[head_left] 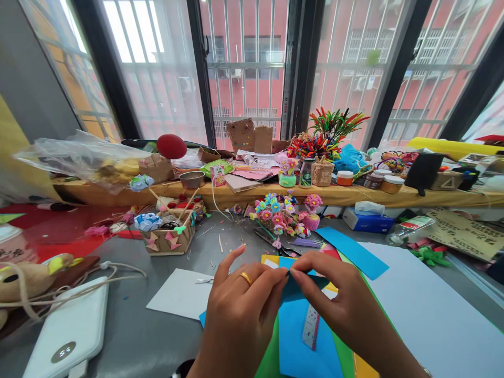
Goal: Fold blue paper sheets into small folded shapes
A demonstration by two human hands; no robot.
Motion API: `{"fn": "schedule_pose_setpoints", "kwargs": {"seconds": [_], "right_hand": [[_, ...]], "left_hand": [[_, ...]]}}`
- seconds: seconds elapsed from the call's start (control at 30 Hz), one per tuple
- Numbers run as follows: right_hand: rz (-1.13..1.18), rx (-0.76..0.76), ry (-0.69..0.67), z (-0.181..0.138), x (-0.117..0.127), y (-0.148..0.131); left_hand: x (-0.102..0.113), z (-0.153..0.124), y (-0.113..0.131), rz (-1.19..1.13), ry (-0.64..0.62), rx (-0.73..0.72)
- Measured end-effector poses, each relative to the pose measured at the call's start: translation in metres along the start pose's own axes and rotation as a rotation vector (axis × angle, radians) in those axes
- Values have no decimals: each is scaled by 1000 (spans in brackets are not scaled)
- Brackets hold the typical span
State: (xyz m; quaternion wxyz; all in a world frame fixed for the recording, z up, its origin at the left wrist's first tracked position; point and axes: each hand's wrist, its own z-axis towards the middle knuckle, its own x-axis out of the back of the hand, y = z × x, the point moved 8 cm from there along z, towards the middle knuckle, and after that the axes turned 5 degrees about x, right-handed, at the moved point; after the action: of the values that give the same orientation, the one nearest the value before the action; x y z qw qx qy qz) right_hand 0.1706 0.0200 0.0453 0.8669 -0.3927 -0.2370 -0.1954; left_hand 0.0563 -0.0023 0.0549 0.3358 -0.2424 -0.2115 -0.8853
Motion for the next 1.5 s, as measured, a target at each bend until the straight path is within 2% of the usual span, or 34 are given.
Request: {"fn": "schedule_pose_setpoints", "kwargs": {"seconds": [0.33, 0.97, 1.2, 1.37, 1.5], "right_hand": [[57, -60, -6, -1, 1, 4], [107, -125, -61, -2, -1, 6], [9, -68, -1, -3, 0, 4], [-87, -10, 78, -4, -1, 0], [-64, 0, 94, -3, -1, -2]], "left_hand": [[1, -2, 4, -6, 31, 13], [-1, 0, -2, -38, -7, 62], [-1, -1, 3, 35, 12, 34], [-3, -3, 11, 146, 73, -5], [0, -4, 14, 129, 137, -15]]}}
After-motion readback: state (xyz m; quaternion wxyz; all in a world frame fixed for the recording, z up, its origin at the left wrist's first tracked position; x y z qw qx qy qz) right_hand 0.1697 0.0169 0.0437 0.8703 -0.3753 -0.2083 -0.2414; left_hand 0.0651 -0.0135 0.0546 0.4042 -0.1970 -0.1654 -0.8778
